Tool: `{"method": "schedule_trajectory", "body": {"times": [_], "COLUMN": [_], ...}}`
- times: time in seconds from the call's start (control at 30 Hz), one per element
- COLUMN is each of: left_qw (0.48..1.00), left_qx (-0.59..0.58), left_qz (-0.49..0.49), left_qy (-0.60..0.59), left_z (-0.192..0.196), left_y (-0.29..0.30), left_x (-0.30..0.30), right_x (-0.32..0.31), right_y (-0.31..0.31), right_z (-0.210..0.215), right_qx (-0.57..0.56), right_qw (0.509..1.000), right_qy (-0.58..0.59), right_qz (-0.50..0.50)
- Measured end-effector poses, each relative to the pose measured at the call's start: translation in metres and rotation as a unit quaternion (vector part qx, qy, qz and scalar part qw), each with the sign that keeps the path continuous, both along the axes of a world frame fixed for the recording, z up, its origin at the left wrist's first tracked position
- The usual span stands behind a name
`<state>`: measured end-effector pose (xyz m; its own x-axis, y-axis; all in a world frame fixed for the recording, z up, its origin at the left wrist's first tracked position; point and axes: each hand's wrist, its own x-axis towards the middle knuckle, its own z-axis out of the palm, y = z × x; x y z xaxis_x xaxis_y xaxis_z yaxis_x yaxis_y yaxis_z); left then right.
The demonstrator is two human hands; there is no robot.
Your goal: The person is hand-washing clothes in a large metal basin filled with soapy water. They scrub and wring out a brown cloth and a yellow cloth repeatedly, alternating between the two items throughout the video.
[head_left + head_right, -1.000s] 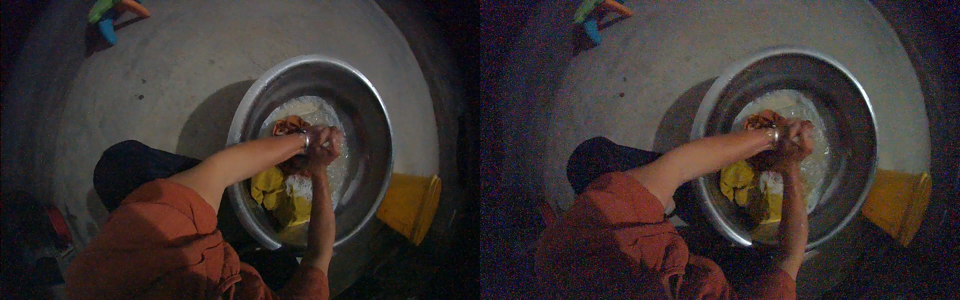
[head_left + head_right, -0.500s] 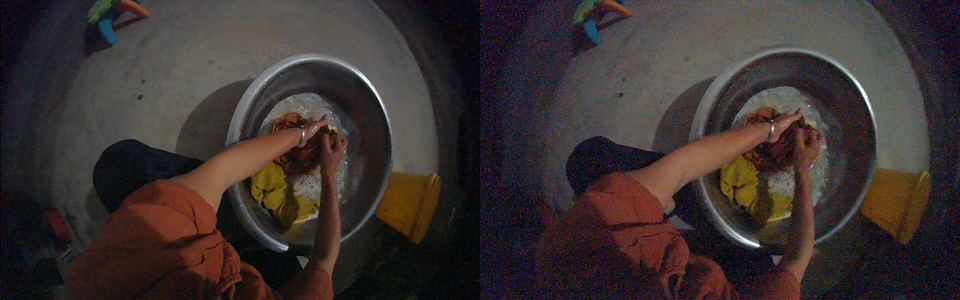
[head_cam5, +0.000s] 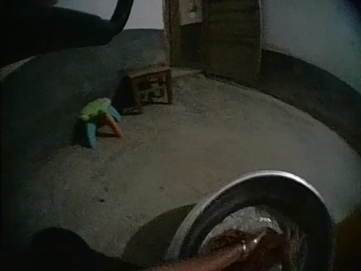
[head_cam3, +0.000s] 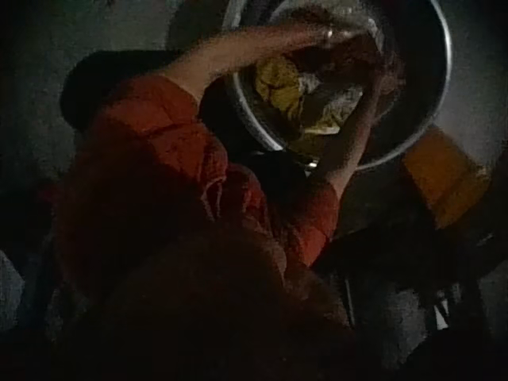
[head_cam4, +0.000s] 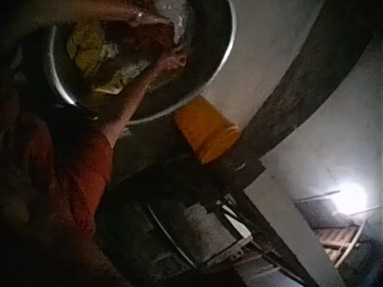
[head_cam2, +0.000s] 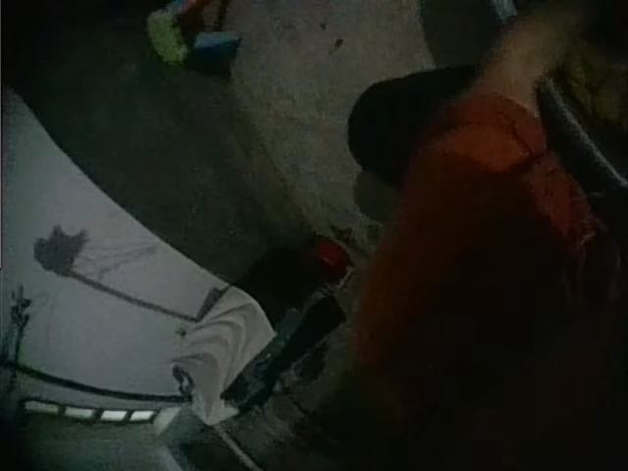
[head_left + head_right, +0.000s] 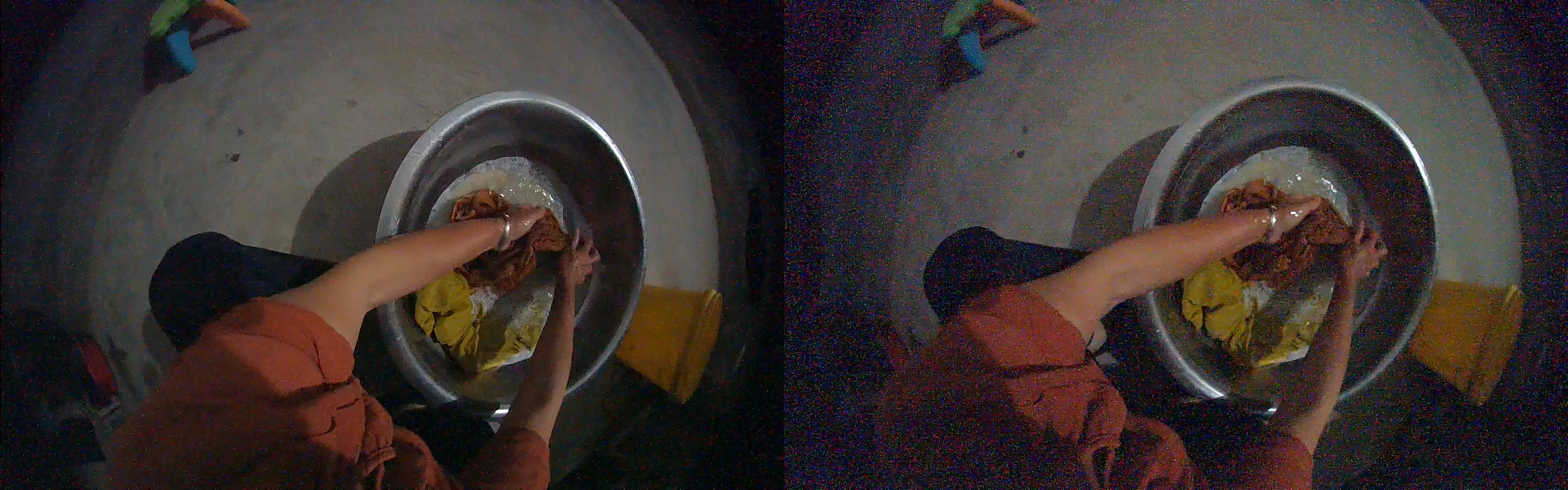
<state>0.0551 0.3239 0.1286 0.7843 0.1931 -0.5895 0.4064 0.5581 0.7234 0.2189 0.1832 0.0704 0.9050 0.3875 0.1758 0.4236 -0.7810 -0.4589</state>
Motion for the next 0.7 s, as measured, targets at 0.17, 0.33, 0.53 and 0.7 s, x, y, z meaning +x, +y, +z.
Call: {"method": "schedule_trajectory", "body": {"times": [0.17,0.33,0.53,0.7], "left_qw": [0.995,0.997,0.994,0.997], "left_qx": [0.062,-0.040,-0.062,-0.056], "left_qz": [0.036,0.056,0.049,-0.005], "left_qy": [-0.067,-0.035,-0.079,-0.061], "left_z": [-0.034,-0.017,-0.043,-0.031], "left_y": [0.001,-0.001,-0.011,-0.002], "left_x": [0.011,0.007,0.017,0.020], "right_x": [-0.035,-0.155,-0.147,-0.036], "right_y": [0.009,0.057,0.068,0.032], "right_z": [0.006,0.103,0.114,0.034], "right_qx": [-0.002,0.278,0.311,-0.014], "right_qw": [0.996,0.923,0.925,0.997], "right_qy": [0.069,0.030,0.039,-0.059], "right_qz": [0.064,0.263,0.216,0.052]}}
